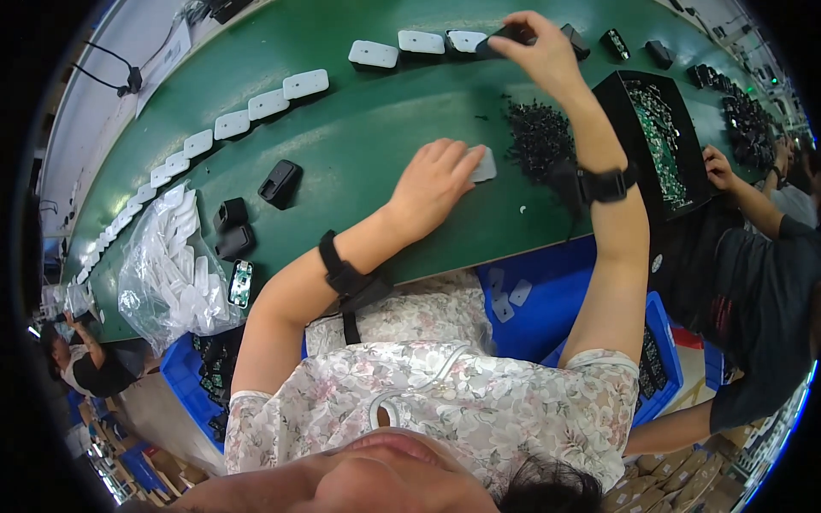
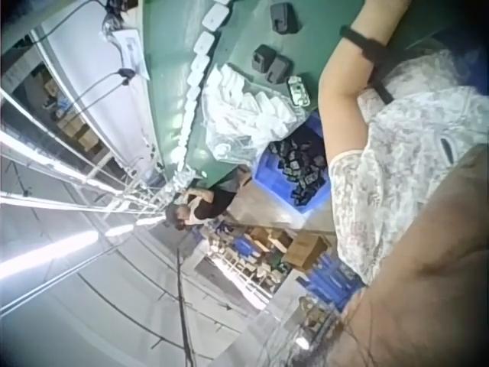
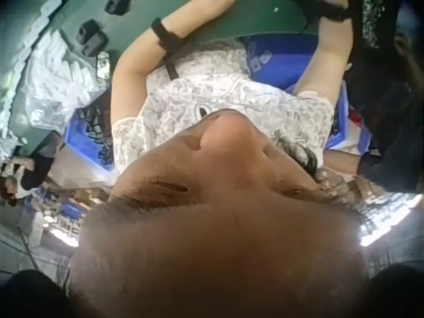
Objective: The person assembles electronic devices by fitting a circuit board into a black housing and pressing a white cover onto the assembly. They then place the completed unit on the workbench and retrieve more components from a blue bin.
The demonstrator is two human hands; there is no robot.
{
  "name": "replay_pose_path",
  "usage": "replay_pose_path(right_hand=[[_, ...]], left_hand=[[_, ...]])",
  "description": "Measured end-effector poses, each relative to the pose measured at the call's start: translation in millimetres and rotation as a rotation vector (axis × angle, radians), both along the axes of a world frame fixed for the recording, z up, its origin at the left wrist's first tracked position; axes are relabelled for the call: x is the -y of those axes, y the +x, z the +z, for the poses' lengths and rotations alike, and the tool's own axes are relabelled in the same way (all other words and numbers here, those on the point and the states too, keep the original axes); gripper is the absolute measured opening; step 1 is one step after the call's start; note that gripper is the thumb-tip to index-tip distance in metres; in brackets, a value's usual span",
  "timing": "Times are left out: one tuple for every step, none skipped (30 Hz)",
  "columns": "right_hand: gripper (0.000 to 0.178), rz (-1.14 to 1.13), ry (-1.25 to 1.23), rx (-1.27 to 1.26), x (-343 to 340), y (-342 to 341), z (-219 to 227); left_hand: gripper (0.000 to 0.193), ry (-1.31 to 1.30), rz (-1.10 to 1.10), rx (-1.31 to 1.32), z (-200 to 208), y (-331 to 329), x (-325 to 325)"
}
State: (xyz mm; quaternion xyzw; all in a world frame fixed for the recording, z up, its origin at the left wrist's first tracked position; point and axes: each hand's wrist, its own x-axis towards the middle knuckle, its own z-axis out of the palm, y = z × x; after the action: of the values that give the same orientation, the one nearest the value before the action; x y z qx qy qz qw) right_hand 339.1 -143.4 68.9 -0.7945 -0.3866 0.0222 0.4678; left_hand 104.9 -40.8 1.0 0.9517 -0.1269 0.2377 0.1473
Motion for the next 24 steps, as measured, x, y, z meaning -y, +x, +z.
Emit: replay_pose_path(right_hand=[[0.033,0.057,0.046,-0.056,1.2,-27.6,1.8],[0.035,0.107,0.091,-0.114,7.2,-51.7,2.3],[0.037,0.156,0.088,-0.101,14.4,-66.7,-6.7],[0.037,0.145,0.031,-0.178,20.3,-91.5,-7.7],[0.038,0.180,0.039,-0.150,25.7,-110.3,-13.8],[0.038,0.220,0.048,-0.121,30.9,-127.5,-19.0],[0.039,0.246,-0.005,-0.121,35.6,-140.6,-22.0],[0.039,0.273,-0.058,-0.121,39.6,-152.7,-24.6],[0.038,0.259,-0.088,-0.048,41.0,-163.2,-25.3],[0.038,0.271,-0.093,-0.054,43.3,-169.1,-28.3],[0.038,0.223,-0.146,0.056,46.7,-172.9,-32.4],[0.038,0.179,-0.187,0.174,50.0,-177.3,-33.8],[0.038,0.160,-0.246,0.264,51.7,-181.8,-32.4],[0.038,0.173,-0.241,0.270,52.6,-183.3,-33.5],[0.038,0.168,-0.225,0.272,52.3,-183.1,-35.9],[0.038,0.162,-0.208,0.276,50.5,-183.6,-36.3],[0.038,0.169,-0.209,0.278,46.2,-185.4,-34.6],[0.038,0.188,-0.153,0.272,40.5,-189.7,-31.3],[0.038,0.208,-0.096,0.266,34.4,-194.0,-28.3],[0.038,0.216,-0.097,0.268,28.2,-198.0,-26.3],[0.038,0.254,-0.081,0.254,22.3,-202.6,-25.0],[0.039,0.294,-0.064,0.240,16.5,-206.4,-24.7],[0.040,0.343,-0.054,0.257,10.8,-208.6,-25.3],[0.040,0.350,-0.055,0.255,5.7,-211.0,-25.7]], left_hand=[[0.056,-0.001,0.007,-0.004,3.6,-11.2,-6.4],[0.058,-0.006,0.076,-0.042,7.3,-24.2,-12.9],[0.059,-0.010,0.147,-0.083,9.9,-37.3,-19.6],[0.063,-0.057,0.191,-0.126,9.1,-50.6,-27.4],[0.064,-0.074,0.228,-0.133,10.6,-63.1,-35.0],[0.066,-0.090,0.272,-0.137,13.2,-76.6,-40.4],[0.066,-0.094,0.284,-0.148,13.7,-87.4,-45.9],[0.066,-0.092,0.313,-0.157,13.4,-98.1,-49.9],[0.067,-0.089,0.341,-0.162,14.0,-105.3,-52.5],[0.067,-0.094,0.352,-0.168,13.8,-110.4,-54.2],[0.067,-0.096,0.350,-0.154,12.8,-114.1,-56.1],[0.068,-0.089,0.355,-0.131,13.2,-119.1,-56.1],[0.068,-0.088,0.369,-0.128,13.0,-122.5,-54.7],[0.066,-0.112,0.365,-0.115,12.6,-124.1,-52.4],[0.064,-0.140,0.353,-0.108,11.6,-123.7,-53.4],[0.064,-0.143,0.360,-0.107,8.8,-123.8,-55.6],[0.061,-0.187,0.282,-0.087,4.5,-123.7,-58.0],[0.059,-0.233,0.202,-0.066,0.8,-123.6,-59.2],[0.059,-0.237,0.208,-0.065,-1.1,-122.9,-61.1],[0.059,-0.325,0.207,-0.056,-2.5,-122.1,-63.2],[0.058,-0.414,0.204,-0.048,-3.0,-122.5,-64.0],[0.058,-0.417,0.211,-0.047,-2.3,-124.0,-64.5],[0.059,-0.462,0.206,-0.005,-0.2,-125.7,-65.7],[0.061,-0.508,0.200,0.035,2.9,-128.0,-66.9]])
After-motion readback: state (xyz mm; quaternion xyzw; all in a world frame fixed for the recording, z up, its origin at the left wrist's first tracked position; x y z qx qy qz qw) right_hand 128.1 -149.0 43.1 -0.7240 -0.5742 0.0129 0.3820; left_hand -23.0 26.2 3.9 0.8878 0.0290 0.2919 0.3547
